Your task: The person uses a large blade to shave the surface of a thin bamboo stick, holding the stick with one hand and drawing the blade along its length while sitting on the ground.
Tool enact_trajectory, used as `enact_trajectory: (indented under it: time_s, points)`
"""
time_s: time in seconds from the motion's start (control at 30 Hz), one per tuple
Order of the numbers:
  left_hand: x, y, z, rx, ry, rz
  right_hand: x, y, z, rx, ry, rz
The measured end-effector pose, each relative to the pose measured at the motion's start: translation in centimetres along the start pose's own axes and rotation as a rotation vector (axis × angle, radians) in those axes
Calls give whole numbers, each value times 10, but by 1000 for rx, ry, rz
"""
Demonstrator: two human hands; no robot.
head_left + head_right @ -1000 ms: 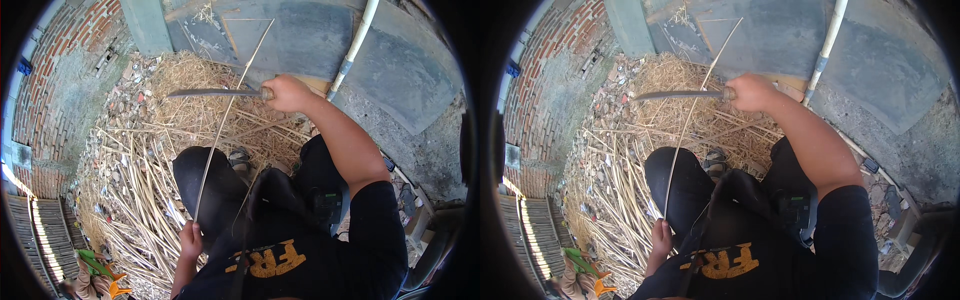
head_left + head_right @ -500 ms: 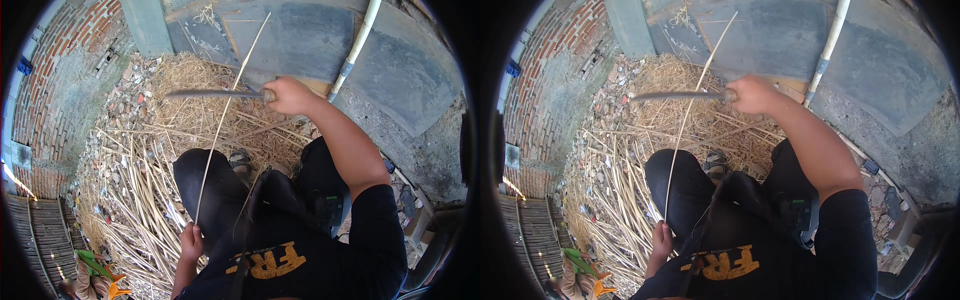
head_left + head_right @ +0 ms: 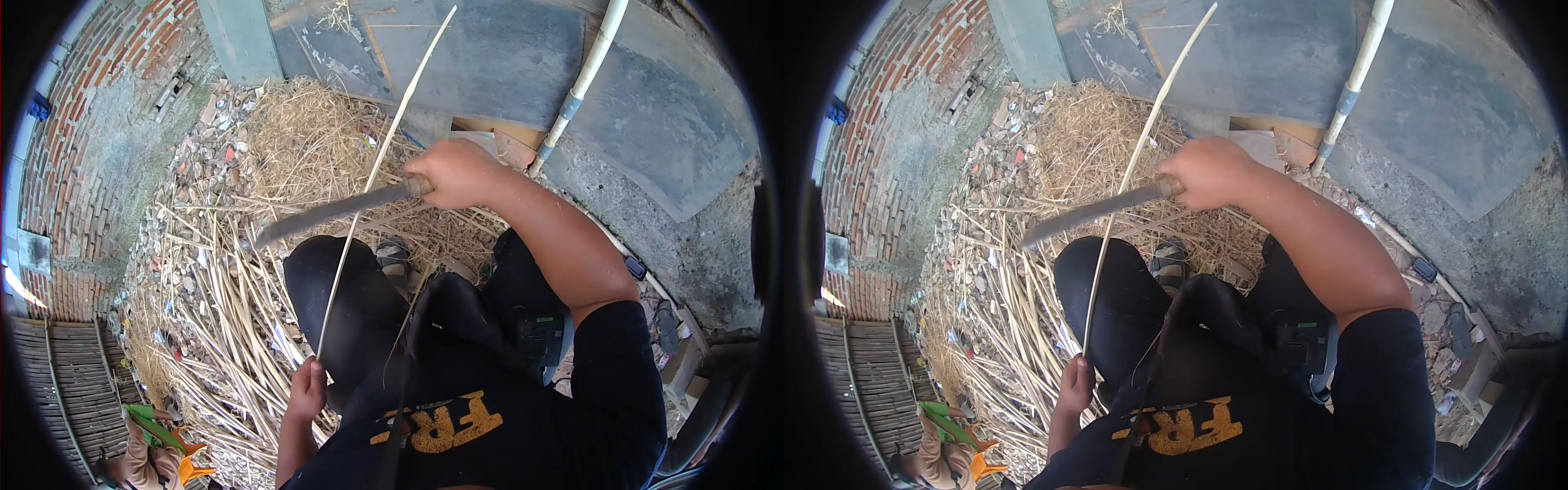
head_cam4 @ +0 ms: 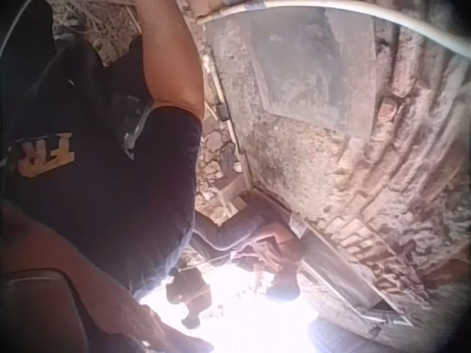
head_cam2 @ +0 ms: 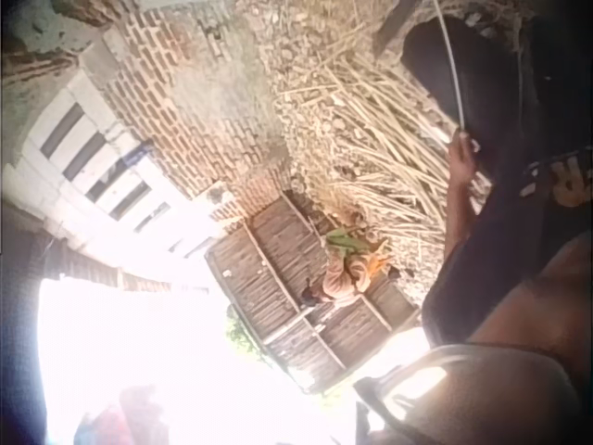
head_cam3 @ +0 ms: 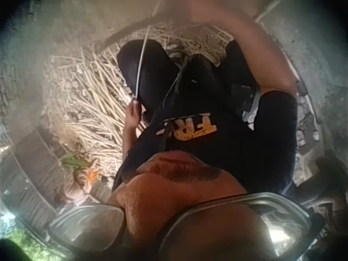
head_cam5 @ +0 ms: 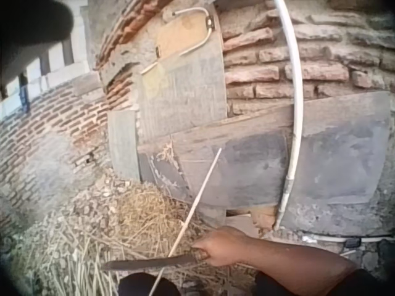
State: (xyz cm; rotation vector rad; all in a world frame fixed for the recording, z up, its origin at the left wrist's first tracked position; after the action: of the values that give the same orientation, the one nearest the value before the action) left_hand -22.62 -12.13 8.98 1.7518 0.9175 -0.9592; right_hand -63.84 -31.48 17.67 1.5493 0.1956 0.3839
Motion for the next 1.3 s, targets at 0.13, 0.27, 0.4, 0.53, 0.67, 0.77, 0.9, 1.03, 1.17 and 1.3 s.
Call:
enact_trajectory:
  time_s: [0.13, 0.27, 0.4, 0.53, 0.67, 0.77, 0.9, 1.03, 1.17, 1.3]
  points:
    - [2, 0, 6, 74, 173, -175, -7, -8, 6, 36, 28, 96]
    - [-12, -2, 13, 22, 64, -8, -18, -12, 8, -41, -72, 107]
    - [-12, -2, 8, -48, -43, 175, 9, 1, 3, -35, 45, -26]
    - [-22, -9, 11, -95, -90, 279, -18, -4, 4, 39, -52, 63]
    - [-20, -8, 11, -103, -97, 298, -20, -1, 4, -75, -69, 42]
    - [-21, -10, 8, -135, -116, 338, 4, 6, -5, -107, 53, -20]
    - [-25, -15, 10, -153, -157, 385, -27, -11, 5, 8, -64, 226]
    - [-29, -16, 11, -180, -181, 438, -27, -3, 2, -81, -92, 87]
    - [-22, -15, 6, -191, -178, 434, -5, 5, -6, -78, 17, 21]
    - [-15, -19, 9, -209, -188, 450, -56, -14, 4, -97, -140, 155]
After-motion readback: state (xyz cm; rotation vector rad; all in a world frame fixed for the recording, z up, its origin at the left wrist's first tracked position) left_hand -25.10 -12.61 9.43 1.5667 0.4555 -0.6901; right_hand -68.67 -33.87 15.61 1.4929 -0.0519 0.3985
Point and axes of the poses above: each hand's wrist, its own z-axis towards the middle knuckle, its own y-axis out of the back of the hand, x = y × z, the point moved 5 cm from there along z, towards the middle knuckle, and after that the axes turned 15 degrees about -z, right-handed, at the moved point
